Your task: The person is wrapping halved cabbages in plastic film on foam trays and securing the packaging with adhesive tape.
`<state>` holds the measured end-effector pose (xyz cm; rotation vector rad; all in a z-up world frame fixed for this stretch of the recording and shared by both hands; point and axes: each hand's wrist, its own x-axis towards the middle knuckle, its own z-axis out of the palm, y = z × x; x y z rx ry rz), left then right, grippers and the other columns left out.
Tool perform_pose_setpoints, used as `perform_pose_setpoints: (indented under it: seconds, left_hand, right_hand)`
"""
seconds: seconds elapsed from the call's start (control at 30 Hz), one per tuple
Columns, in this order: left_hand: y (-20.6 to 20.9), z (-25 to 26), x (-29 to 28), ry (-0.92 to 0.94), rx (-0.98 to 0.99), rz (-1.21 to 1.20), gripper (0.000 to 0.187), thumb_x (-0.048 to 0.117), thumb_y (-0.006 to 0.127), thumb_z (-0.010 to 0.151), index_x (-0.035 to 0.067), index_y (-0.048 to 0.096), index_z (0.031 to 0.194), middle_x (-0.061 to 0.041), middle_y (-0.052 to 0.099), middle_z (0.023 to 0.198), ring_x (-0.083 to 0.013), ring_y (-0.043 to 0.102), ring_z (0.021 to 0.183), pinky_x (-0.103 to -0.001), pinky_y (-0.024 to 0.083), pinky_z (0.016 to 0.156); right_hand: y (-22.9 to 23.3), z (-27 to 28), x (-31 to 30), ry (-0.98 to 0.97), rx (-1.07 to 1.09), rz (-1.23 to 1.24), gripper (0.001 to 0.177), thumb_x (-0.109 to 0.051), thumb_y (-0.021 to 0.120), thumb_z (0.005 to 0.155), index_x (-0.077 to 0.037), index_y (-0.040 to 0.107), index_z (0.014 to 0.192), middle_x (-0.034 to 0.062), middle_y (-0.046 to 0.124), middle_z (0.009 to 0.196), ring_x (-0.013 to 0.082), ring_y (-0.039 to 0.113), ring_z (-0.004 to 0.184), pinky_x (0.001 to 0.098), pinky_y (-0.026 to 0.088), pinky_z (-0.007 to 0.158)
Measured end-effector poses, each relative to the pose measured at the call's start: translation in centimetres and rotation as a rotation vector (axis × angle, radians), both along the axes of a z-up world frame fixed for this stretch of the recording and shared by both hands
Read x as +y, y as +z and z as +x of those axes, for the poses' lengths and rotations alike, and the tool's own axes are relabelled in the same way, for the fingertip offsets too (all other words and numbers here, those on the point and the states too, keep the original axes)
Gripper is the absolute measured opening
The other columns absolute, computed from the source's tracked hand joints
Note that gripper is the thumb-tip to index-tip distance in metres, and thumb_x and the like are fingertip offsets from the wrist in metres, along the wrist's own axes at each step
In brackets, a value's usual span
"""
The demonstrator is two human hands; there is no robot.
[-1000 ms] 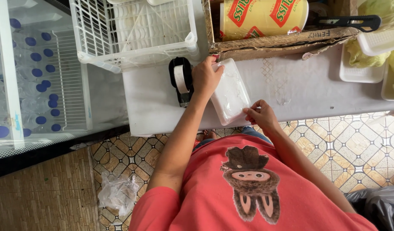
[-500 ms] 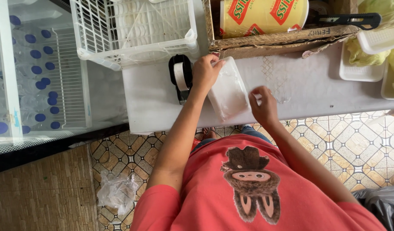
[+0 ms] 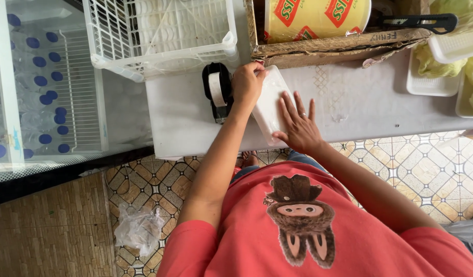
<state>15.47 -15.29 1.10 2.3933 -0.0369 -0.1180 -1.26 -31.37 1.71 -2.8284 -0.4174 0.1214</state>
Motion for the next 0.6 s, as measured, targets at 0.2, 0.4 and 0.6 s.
perform_pose_setpoints:
  seconds: [0.2,0.4,0.6]
  left_hand:
    - [0.8,-0.2,-0.3,-0.008,-0.03,-0.008,0.011,0.034,0.074,0.084,0.024,0.077,0.087,-0.004,0.078,0.086,-0.0312,0.076,0.09,-0.045,0.062,0.078]
    - [-1.1,0.6,0.3,-0.044,0.001,0.062,0.022,0.04,0.064,0.093,0.025,0.078,0.1,-0.008,0.077,0.093,-0.0337,0.076,0.093,-0.047,0.062,0.081]
    - [-1.2,0.1,1.4,-0.204,-0.067,0.111,0.026,0.026,0.052,0.1,0.018,0.076,0.106,-0.01,0.074,0.097,-0.0349,0.076,0.094,-0.047,0.06,0.085]
  right_hand:
    - [-2.6,-5.4,-4.0,0.055,-0.107,0.08,0.098,-0.076,0.027,0.095,-0.009,0.019,0.165,0.0146,0.014,0.173,0.0388,0.008,0.159,0.0681,0.006,0.12]
    - [-6.4,-9.5,-6.4,-0.076,-0.276,0.211,0.051,-0.036,0.065,0.095,-0.013,0.062,0.14,0.0188,0.038,0.162,0.0438,0.037,0.147,0.0551,0.032,0.119]
    - [-4.4,-7.5,-6.9,-0.265,-0.303,0.381,0.035,-0.02,0.062,0.101,-0.017,0.064,0.136,0.0109,0.046,0.146,0.0322,0.047,0.129,0.0424,0.044,0.103]
